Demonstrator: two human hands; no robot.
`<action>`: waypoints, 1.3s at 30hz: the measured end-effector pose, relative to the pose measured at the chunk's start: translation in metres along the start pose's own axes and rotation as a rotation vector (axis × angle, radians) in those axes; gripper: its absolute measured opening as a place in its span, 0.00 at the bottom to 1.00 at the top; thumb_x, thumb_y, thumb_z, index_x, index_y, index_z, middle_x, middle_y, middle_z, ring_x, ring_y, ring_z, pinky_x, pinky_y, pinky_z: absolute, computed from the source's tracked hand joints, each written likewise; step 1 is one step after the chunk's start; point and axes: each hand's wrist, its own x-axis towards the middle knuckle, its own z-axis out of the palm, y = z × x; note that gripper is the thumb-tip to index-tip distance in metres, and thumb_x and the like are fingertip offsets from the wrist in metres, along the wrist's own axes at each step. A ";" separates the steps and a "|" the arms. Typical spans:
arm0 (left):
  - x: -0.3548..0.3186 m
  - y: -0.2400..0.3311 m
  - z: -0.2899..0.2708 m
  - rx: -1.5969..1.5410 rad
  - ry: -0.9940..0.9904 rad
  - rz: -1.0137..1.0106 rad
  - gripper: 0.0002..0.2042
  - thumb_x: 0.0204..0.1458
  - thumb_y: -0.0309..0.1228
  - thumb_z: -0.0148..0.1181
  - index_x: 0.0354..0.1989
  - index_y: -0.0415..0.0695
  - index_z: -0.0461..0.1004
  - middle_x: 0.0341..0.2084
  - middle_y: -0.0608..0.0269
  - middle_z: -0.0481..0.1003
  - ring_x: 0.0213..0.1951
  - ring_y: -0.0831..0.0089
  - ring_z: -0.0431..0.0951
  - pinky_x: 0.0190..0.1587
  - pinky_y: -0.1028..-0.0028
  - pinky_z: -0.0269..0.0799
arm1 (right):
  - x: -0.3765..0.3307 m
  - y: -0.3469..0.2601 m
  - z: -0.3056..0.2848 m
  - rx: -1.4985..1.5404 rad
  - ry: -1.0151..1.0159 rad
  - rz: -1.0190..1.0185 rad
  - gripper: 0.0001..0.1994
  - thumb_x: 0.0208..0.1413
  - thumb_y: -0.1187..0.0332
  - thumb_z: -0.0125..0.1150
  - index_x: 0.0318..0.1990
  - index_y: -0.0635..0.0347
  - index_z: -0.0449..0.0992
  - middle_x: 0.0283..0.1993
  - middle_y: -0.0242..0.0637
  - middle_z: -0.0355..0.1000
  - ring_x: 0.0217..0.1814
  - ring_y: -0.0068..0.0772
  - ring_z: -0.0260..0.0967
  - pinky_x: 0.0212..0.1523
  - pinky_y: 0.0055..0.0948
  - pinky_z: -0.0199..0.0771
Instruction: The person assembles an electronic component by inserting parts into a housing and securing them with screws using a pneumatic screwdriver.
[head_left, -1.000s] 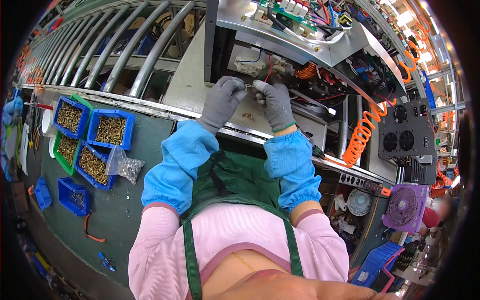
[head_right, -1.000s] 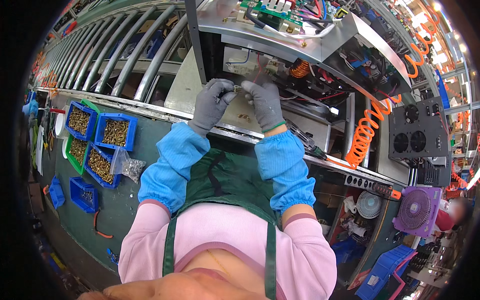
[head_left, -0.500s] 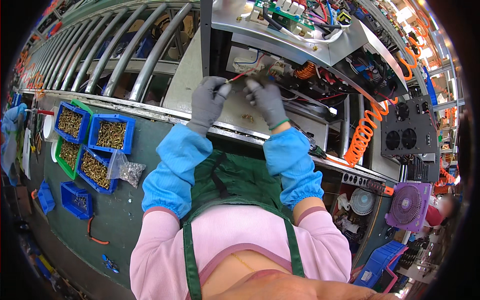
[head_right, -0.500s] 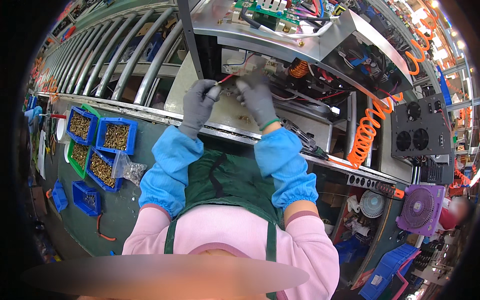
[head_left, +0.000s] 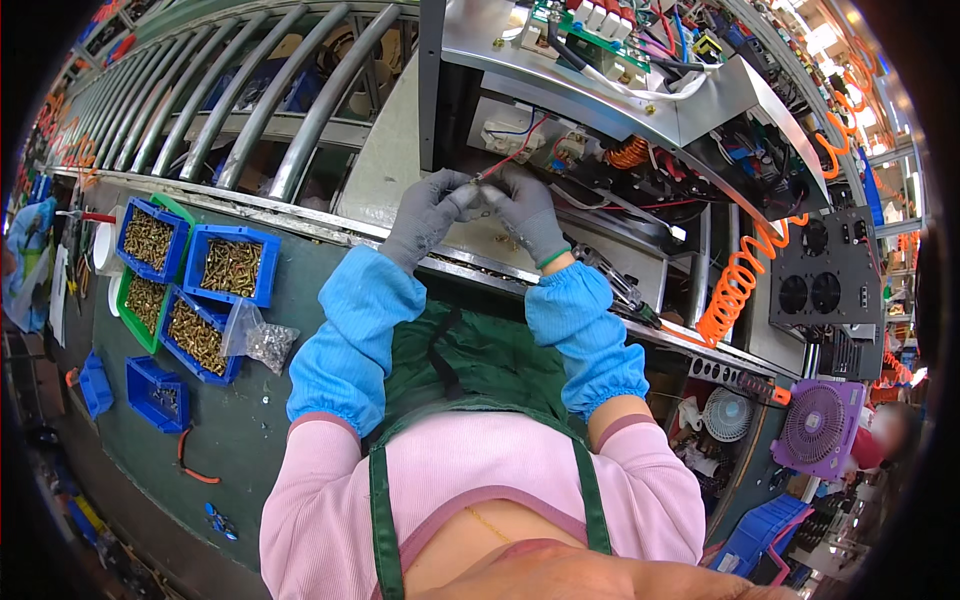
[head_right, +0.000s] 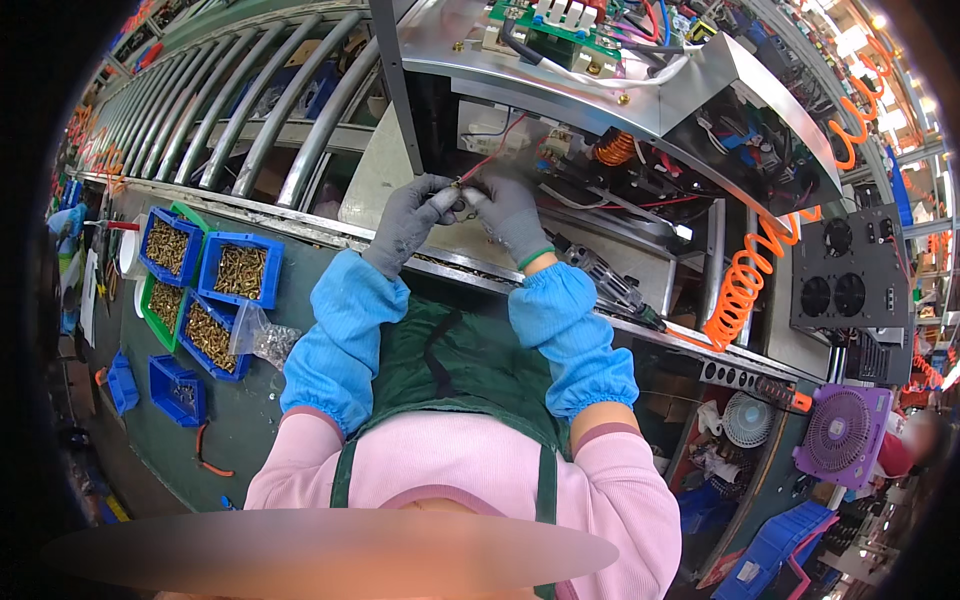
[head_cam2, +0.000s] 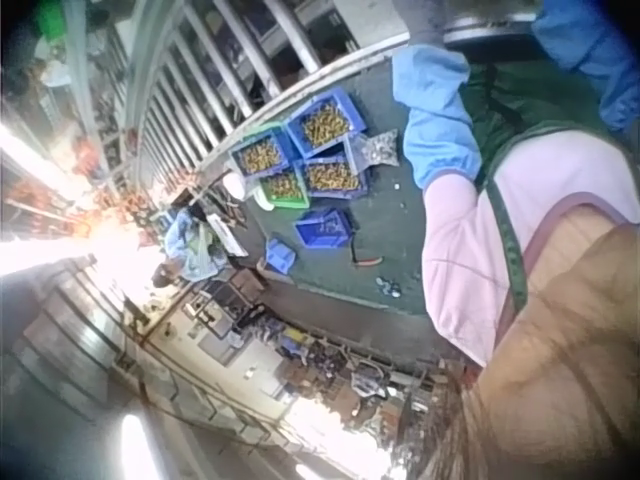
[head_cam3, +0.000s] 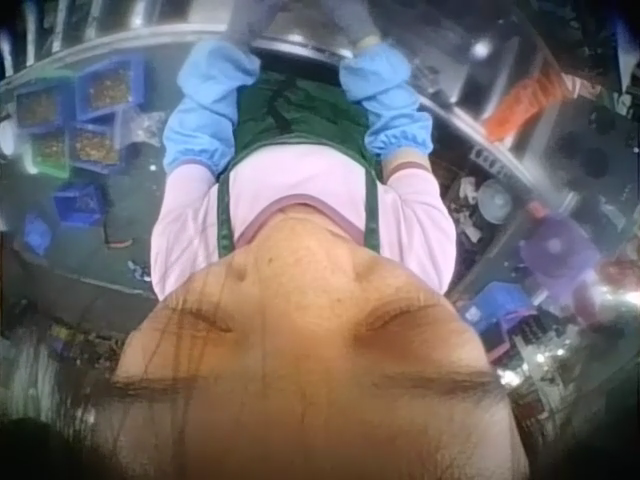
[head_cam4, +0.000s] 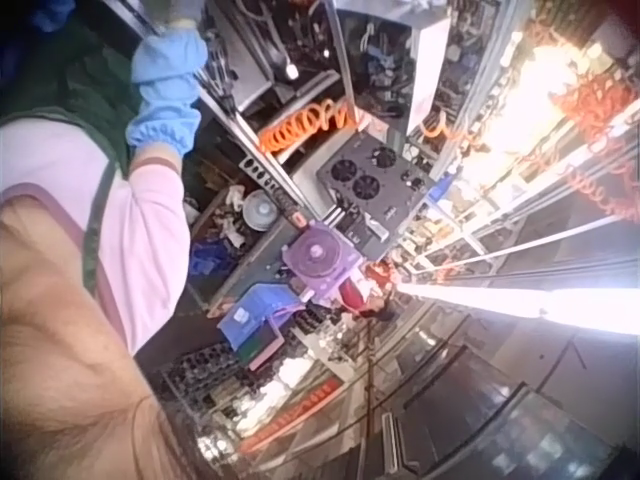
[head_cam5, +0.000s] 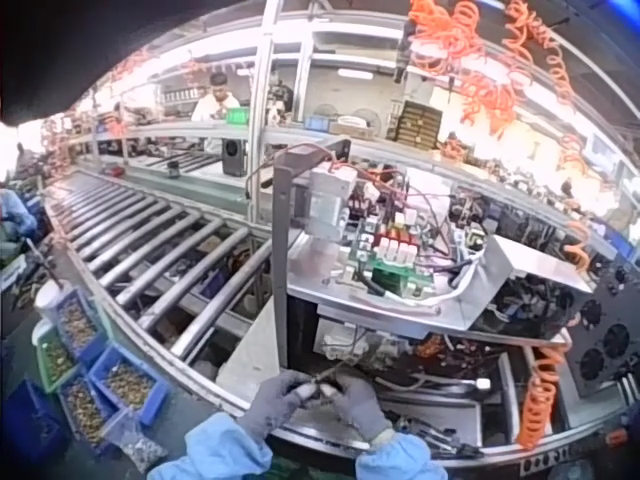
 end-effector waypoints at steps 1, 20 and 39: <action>-0.001 0.003 0.001 -0.040 -0.004 -0.022 0.14 0.56 0.34 0.57 0.42 0.35 0.72 0.32 0.59 0.76 0.33 0.76 0.76 0.35 0.78 0.74 | -0.002 -0.008 -0.003 0.000 0.000 -0.001 0.11 0.53 0.66 0.58 0.41 0.62 0.76 0.38 0.47 0.75 0.39 0.37 0.74 0.41 0.32 0.71; -0.001 -0.002 0.005 -0.038 -0.049 -0.042 0.15 0.55 0.37 0.59 0.42 0.35 0.72 0.28 0.61 0.75 0.30 0.77 0.75 0.34 0.77 0.73 | -0.020 -0.013 -0.007 -0.455 0.057 -0.142 0.10 0.54 0.62 0.56 0.42 0.52 0.76 0.30 0.45 0.73 0.32 0.49 0.71 0.33 0.41 0.70; 0.001 -0.013 0.008 0.172 0.161 0.046 0.12 0.56 0.34 0.56 0.40 0.36 0.74 0.28 0.63 0.75 0.27 0.81 0.72 0.31 0.80 0.70 | 0.047 0.038 0.021 -1.068 -0.191 0.009 0.12 0.51 0.61 0.55 0.40 0.54 0.76 0.36 0.44 0.74 0.43 0.48 0.71 0.45 0.42 0.69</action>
